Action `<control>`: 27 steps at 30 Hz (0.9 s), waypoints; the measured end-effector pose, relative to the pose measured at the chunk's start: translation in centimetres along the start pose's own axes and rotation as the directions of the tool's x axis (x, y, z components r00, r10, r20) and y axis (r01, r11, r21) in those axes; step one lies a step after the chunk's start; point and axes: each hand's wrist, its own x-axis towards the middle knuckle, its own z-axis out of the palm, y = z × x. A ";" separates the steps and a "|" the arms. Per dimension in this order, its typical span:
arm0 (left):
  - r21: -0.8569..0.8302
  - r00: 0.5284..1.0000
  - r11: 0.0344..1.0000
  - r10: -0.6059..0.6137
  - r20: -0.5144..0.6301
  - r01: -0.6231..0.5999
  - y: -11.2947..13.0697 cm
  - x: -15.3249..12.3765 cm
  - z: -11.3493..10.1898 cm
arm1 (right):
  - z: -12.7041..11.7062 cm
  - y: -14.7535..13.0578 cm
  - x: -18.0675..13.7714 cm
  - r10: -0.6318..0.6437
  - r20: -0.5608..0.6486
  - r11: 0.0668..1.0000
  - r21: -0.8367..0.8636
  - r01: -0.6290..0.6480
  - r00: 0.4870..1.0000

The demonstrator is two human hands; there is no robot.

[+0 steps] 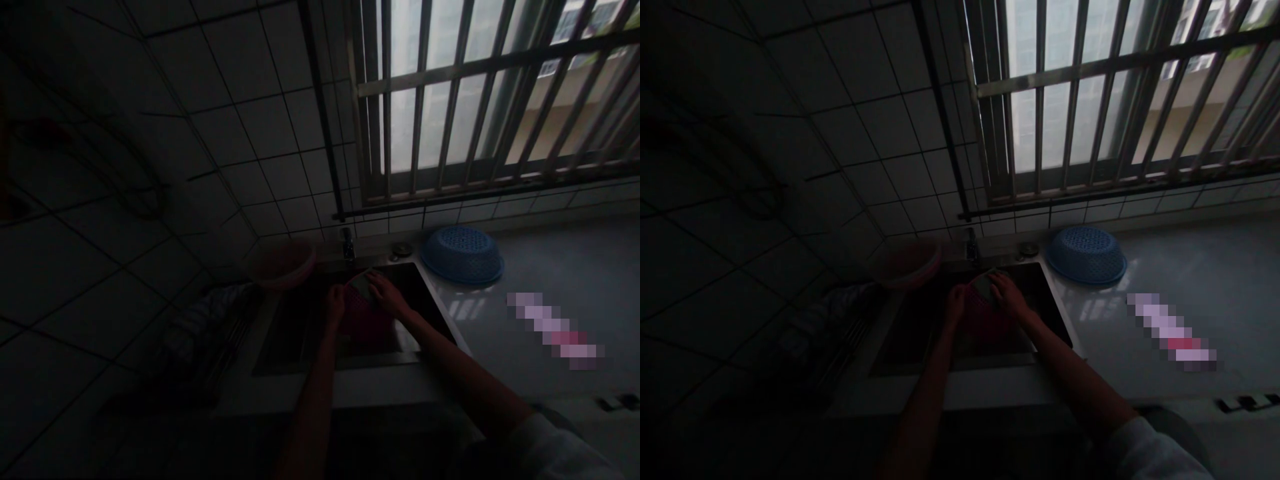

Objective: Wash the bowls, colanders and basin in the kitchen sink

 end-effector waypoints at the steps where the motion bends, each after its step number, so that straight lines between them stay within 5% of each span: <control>1: 0.022 0.996 0.997 0.073 -0.055 -0.072 0.1 0.0 -0.1 | 0.5 -0.7 -0.2 -0.030 0.021 0.999 -0.022 0.031 0.999; 4: 0.113 0.992 0.990 0.099 -0.074 -0.090 0.4 0.0 -0.6 | 1.7 -3.9 -1.0 -0.185 0.141 0.975 -0.094 0.199 0.973; 9: 0.250 0.957 0.928 -0.290 0.019 0.276 0.9 0.3 -1.8 | 1.5 -7.0 -1.3 -0.450 0.350 0.863 -0.068 0.501 0.822; 13: 0.034 0.934 0.933 -0.358 0.011 0.357 1.3 0.0 -1.8 | -0.7 -3.9 -0.3 -0.234 0.162 0.968 -0.048 0.245 0.959; 16: -0.049 0.923 0.922 -0.382 0.039 0.383 1.5 -0.1 -1.5 | -1.1 -2.5 -0.2 -0.051 0.091 0.997 -0.061 0.057 0.995; 19: -0.057 0.926 0.924 -0.375 0.051 0.378 1.4 0.1 -1.5 | 0.3 -4.5 -1.0 -0.190 0.182 0.968 -0.128 0.215 0.965; 23: -0.042 0.925 0.925 -0.379 -0.009 0.378 0.5 0.5 -1.7 | 1.3 -7.4 -1.6 -0.468 0.345 0.846 -0.092 0.526 0.814; 25: -0.045 0.923 0.922 -0.385 -0.001 0.385 -0.1 0.7 -1.7 | 0.6 -6.7 -1.1 -0.445 0.304 0.873 -0.065 0.484 0.843; 27: -0.078 0.925 0.921 -0.380 0.026 0.381 -0.7 0.8 -1.5 | -0.6 -4.7 -0.4 -0.285 0.186 0.953 -0.051 0.299 0.940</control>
